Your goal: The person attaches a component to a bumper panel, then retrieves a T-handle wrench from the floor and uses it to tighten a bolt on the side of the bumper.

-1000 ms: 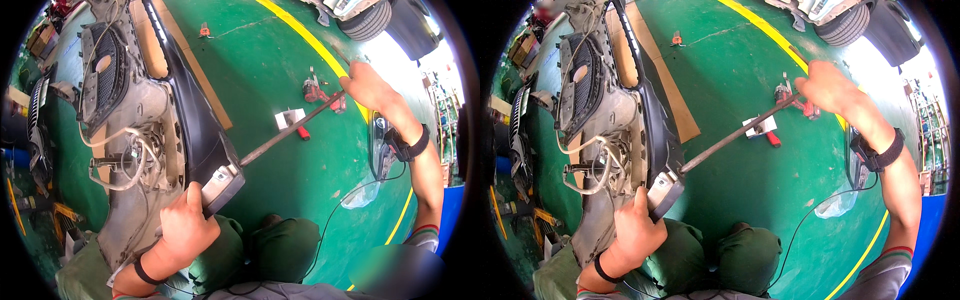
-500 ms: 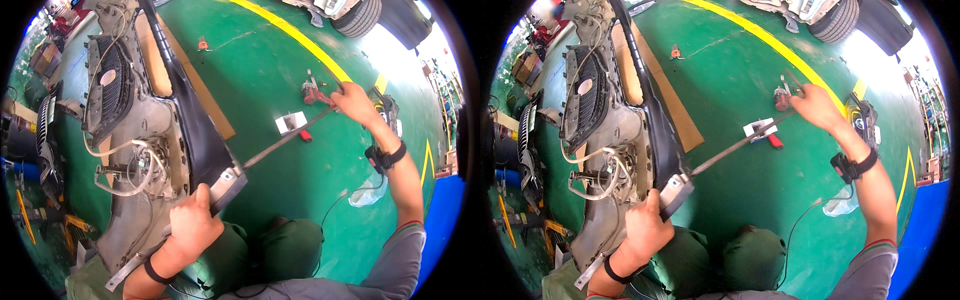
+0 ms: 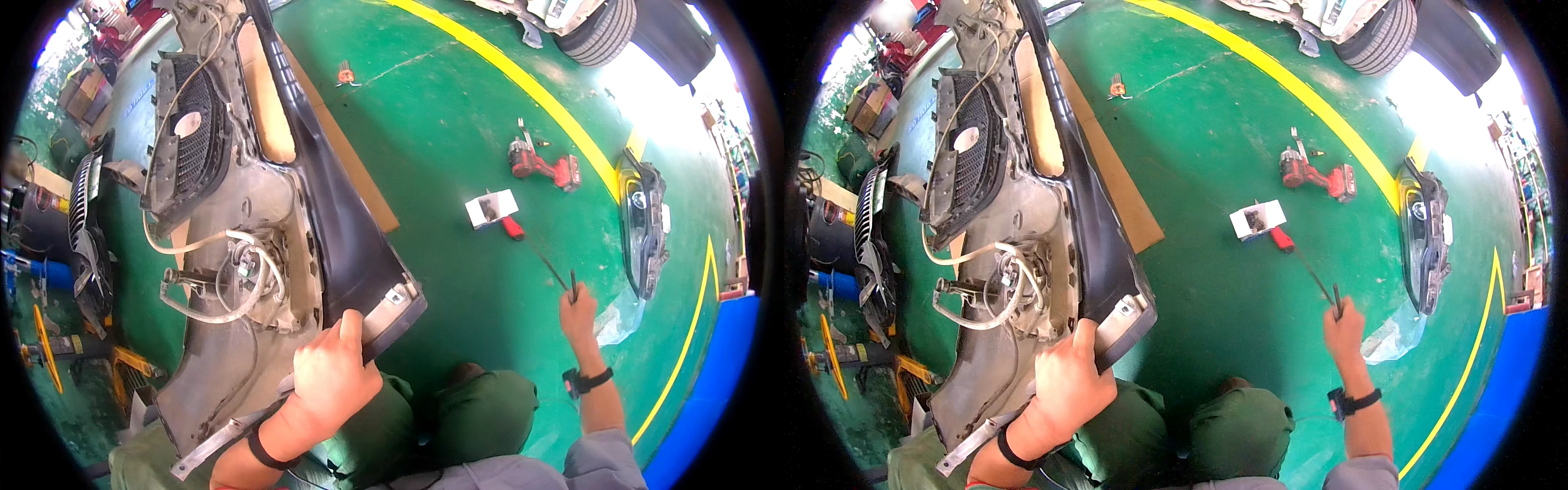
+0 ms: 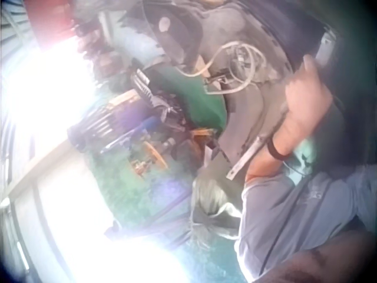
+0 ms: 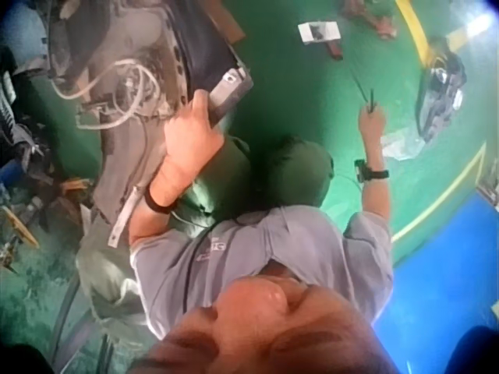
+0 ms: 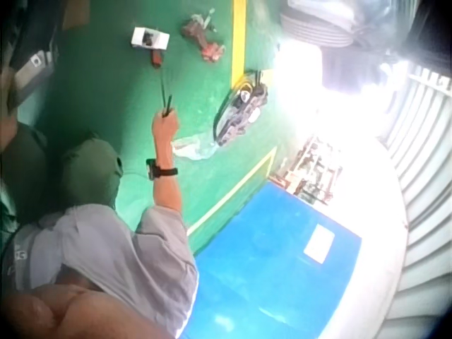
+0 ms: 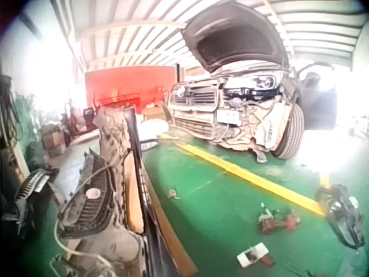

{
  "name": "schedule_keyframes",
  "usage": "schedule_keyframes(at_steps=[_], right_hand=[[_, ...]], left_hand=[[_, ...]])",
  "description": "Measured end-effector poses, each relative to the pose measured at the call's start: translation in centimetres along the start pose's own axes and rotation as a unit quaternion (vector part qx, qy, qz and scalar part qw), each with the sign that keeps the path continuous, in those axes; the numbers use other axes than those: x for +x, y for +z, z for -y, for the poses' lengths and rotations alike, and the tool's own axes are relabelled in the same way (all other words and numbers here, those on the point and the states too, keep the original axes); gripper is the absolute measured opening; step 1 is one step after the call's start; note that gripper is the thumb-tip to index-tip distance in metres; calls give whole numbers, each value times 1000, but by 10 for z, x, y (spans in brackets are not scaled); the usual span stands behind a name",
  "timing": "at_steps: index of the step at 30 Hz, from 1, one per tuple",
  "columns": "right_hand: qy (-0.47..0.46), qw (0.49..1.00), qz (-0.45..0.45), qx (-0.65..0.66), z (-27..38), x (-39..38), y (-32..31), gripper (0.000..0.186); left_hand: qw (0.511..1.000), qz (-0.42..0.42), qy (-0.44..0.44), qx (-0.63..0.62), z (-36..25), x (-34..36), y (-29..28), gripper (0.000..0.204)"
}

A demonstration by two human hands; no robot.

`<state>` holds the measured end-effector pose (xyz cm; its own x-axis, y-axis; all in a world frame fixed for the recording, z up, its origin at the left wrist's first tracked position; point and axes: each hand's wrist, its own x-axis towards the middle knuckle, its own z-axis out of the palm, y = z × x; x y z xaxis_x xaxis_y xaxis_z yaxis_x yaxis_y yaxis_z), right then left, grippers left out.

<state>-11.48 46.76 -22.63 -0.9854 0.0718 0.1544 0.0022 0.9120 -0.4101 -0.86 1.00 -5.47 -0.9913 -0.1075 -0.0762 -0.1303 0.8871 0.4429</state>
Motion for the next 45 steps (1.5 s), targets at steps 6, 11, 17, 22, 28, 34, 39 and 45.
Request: schedule_keyframes(at_steps=[6,11,17,22,28,34,39,45], right_hand=[[-58,996,51,-47,-18,-72,23,13],[-41,958,268,-91,-64,-105,52,15],[-50,930,330,-155,-41,-60,48,33],[-192,949,180,174,135,51,-25,37],[-504,827,130,210,359,68,-109,36],[-589,778,-10,219,416,46,-64,16],[-562,797,18,220,409,46,-60,15],[-554,793,-12,252,412,57,-56,11]], left_hand=[[1000,-17,-7,-16,1,-5,-7,33],[998,-57,2,-4,2,-11,-8,30],[993,-111,4,46,-4,-10,-13,30],[982,-151,-31,105,-22,-6,-17,32],[976,-201,-23,86,-29,1,-21,49],[976,-214,11,-23,-27,-30,-30,71],[977,-208,-30,18,22,-94,-46,91],[963,-182,-155,128,67,-148,-58,85]])
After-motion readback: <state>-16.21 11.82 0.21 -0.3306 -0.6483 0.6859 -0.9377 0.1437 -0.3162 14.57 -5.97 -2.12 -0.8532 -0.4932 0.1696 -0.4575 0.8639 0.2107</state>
